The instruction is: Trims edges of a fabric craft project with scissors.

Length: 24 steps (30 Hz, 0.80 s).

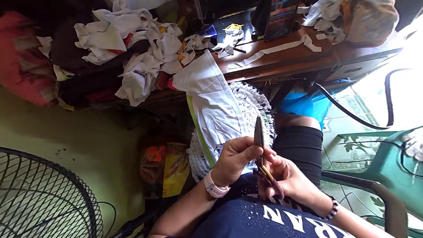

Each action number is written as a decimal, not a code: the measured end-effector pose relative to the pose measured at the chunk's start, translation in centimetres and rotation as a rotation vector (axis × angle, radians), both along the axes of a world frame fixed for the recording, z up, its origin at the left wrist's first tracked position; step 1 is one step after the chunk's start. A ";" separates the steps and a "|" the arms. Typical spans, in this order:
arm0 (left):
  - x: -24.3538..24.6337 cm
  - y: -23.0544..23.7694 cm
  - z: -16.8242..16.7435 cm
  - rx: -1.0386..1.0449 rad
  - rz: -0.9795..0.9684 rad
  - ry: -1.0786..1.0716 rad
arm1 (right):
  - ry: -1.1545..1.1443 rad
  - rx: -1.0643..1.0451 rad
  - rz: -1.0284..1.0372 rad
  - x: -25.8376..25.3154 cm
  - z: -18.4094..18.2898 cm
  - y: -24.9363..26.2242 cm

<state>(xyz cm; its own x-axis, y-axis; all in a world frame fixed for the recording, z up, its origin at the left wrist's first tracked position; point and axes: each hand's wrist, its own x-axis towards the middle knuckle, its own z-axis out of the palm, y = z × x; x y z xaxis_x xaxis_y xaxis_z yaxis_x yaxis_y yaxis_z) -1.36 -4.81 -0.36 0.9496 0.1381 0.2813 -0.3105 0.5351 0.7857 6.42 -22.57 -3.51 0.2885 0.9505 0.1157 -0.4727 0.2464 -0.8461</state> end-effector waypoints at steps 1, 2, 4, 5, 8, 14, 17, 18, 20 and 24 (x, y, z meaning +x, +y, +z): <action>0.0 0.0 0.1 0.010 0.012 0.005 | 0.027 0.012 -0.003 -0.1 0.0 0.1; 0.0 0.0 0.1 0.010 0.019 0.011 | 0.036 0.022 -0.001 -0.1 0.0 0.1; 0.0 0.0 0.1 0.006 0.021 0.012 | 0.032 0.026 0.010 -0.2 0.2 0.1; 0.1 -0.1 0.1 0.006 0.019 0.010 | 0.028 0.025 0.022 -0.2 0.2 0.0; 0.1 -0.2 -0.2 0.007 -0.008 0.009 | -0.002 0.033 0.079 0.1 0.2 -0.2; -0.2 -0.4 -0.2 -0.052 -0.109 0.037 | -0.079 0.071 0.136 0.2 -0.1 -0.1; -0.2 -0.5 -0.3 -0.051 -0.126 0.018 | -0.105 0.077 0.152 0.3 -0.3 -0.1; -0.1 -0.5 -0.4 -0.043 -0.125 0.009 | -0.112 0.077 0.154 0.3 -0.4 -0.2; -0.1 -0.5 -0.5 -0.027 -0.109 0.005 | -0.115 0.068 0.153 0.3 -0.5 -0.2; -0.1 -0.4 -0.4 0.040 -0.068 0.009 | -0.102 0.067 0.152 0.2 -0.6 -0.2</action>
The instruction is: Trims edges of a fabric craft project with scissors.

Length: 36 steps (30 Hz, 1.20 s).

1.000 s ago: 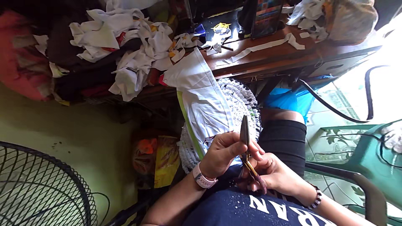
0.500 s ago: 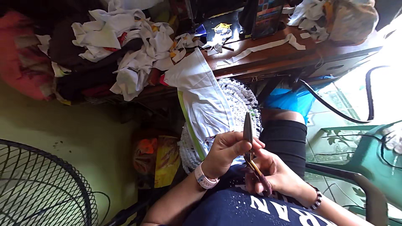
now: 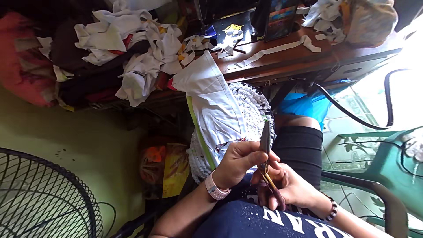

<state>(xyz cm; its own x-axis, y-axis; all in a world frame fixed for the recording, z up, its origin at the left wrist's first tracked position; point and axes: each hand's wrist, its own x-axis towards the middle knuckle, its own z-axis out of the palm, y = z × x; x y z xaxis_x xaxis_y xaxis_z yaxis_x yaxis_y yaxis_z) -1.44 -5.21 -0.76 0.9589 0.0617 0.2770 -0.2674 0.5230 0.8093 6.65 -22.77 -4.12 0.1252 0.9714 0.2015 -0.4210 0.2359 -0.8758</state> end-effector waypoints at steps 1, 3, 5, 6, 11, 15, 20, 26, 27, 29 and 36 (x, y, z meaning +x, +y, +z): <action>0.0 0.0 0.0 0.006 -0.001 -0.005 | -0.001 0.003 0.000 0.0 0.0 0.0; 0.0 0.0 0.0 0.004 -0.011 -0.006 | 0.000 0.008 0.004 0.0 -0.1 0.0; -0.1 0.1 0.0 -0.003 -0.021 -0.003 | 0.005 0.015 0.010 0.0 -0.2 0.0; -0.1 0.1 0.0 -0.004 -0.025 -0.001 | 0.005 0.016 0.012 0.0 -0.2 0.0; -0.2 0.1 0.0 -0.011 -0.048 0.004 | -0.007 0.016 0.029 0.0 -0.1 0.0; -0.3 0.1 0.1 -0.001 -0.046 0.012 | 0.005 0.021 0.037 -0.1 0.0 0.0; -0.4 0.0 0.1 0.002 -0.028 0.024 | 0.012 0.022 0.054 0.0 -0.1 0.0; -0.4 0.0 0.3 0.003 -0.014 0.031 | 0.031 0.020 0.062 0.1 -0.2 0.0; -0.4 0.0 0.2 -0.014 -0.028 0.038 | 0.038 0.020 0.067 0.1 -0.2 0.0; -0.4 -0.1 0.2 -0.064 -0.052 0.064 | 0.052 0.012 0.078 0.2 -0.3 0.0; -0.4 -0.7 0.0 -0.194 -0.069 0.110 | 0.085 -0.033 0.071 0.6 -0.1 0.0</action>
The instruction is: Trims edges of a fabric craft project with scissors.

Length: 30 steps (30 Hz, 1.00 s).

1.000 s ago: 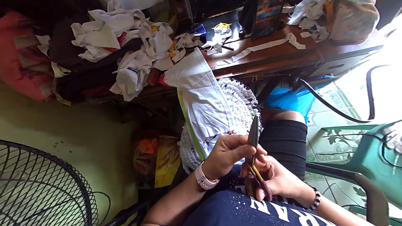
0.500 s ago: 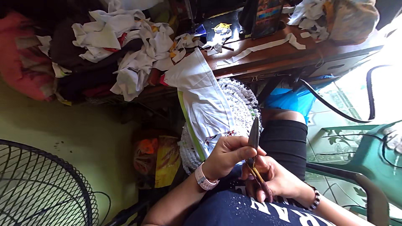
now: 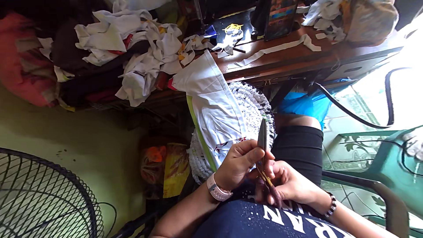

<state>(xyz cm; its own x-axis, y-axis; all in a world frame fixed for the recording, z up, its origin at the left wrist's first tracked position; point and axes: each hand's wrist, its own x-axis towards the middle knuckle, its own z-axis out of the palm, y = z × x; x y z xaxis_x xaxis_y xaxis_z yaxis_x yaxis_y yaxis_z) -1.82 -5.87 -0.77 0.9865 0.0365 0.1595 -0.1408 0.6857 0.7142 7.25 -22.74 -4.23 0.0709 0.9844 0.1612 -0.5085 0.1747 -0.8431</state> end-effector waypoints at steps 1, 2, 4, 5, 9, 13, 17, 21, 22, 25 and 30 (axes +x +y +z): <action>0.0 -0.1 0.0 -0.016 0.008 0.004 | -0.012 -0.007 -0.014 0.1 0.1 0.1; 0.1 -0.2 0.0 -0.019 0.024 0.007 | -0.023 -0.014 -0.037 0.2 0.2 0.1; 0.2 -0.1 0.0 -0.011 0.092 0.017 | -0.073 -0.032 -0.130 0.4 0.3 0.3; 0.3 0.1 0.0 -0.012 0.138 0.025 | -0.117 -0.039 -0.197 0.7 0.4 0.3; 0.4 1.7 0.4 -0.047 0.302 0.052 | -0.565 -0.044 -0.512 4.3 1.5 0.6; 0.3 2.3 0.2 -0.157 0.303 0.077 | -1.175 -0.098 -0.881 11.6 4.5 2.5; 0.5 1.9 -0.1 -0.238 0.265 0.092 | -1.535 -0.190 -1.083 19.7 6.4 5.7; 0.5 1.9 -0.1 -0.242 0.246 0.075 | -1.693 -0.450 -1.084 24.4 7.0 8.5; 0.6 2.0 -0.1 -0.243 0.242 0.072 | -1.712 -0.485 -1.078 25.1 7.0 9.0; 0.6 2.0 -0.2 -0.248 0.228 0.079 | -1.722 -0.572 -1.042 26.5 6.8 10.0; 0.7 2.1 -0.2 -0.263 0.216 0.081 | -1.728 -0.620 -1.038 27.6 6.5 11.1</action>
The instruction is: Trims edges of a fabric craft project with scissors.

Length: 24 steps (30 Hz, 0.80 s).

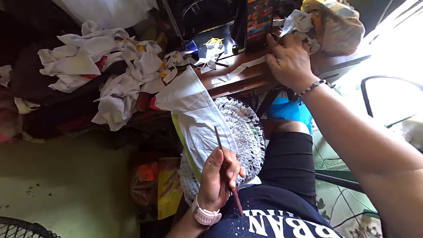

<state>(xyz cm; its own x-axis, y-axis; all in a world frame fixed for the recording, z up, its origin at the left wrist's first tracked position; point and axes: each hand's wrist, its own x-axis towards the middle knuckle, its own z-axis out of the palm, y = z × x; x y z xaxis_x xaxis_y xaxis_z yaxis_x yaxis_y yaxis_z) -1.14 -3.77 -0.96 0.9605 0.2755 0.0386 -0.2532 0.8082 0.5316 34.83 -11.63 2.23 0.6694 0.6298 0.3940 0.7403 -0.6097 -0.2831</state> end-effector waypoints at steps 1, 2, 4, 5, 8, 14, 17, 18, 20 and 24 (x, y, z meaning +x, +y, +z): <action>0.0 0.1 0.0 -0.002 0.004 -0.001 | 0.002 -0.003 -0.005 0.1 0.0 0.1; 0.0 0.1 -0.1 -0.006 0.004 -0.003 | 0.005 -0.006 -0.010 0.2 0.1 0.2; 0.1 0.2 -0.1 -0.011 0.001 -0.009 | -0.004 -0.007 -0.013 0.5 0.0 0.4; 0.1 0.3 -0.1 -0.016 0.000 -0.013 | -0.012 -0.004 -0.010 0.6 -0.1 0.4; 0.1 0.3 -0.3 -0.024 -0.002 -0.022 | -0.033 -0.004 -0.005 0.8 -0.2 0.6; 0.1 0.4 -0.3 -0.033 -0.008 -0.029 | -0.028 0.006 -0.014 0.6 -0.2 0.7; 0.1 0.4 -0.4 -0.033 -0.008 -0.027 | -0.058 0.056 0.009 0.4 -0.6 0.6; 0.0 0.4 -0.4 -0.036 -0.010 -0.026 | -0.065 0.058 0.014 0.4 -0.8 0.7; 0.0 0.3 -0.3 -0.043 -0.013 -0.024 | -0.061 0.053 0.023 0.4 -1.0 0.9; 0.0 0.3 -0.4 -0.043 -0.009 -0.028 | -0.068 0.058 0.031 0.5 -1.1 1.2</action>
<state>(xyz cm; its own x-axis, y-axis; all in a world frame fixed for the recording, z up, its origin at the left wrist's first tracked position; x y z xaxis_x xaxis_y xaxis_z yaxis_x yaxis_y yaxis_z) -1.13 -3.51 -1.35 0.9618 0.2685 0.0536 -0.2598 0.8327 0.4890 35.35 -10.41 1.13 0.6205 0.6248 0.4739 0.7772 -0.5702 -0.2659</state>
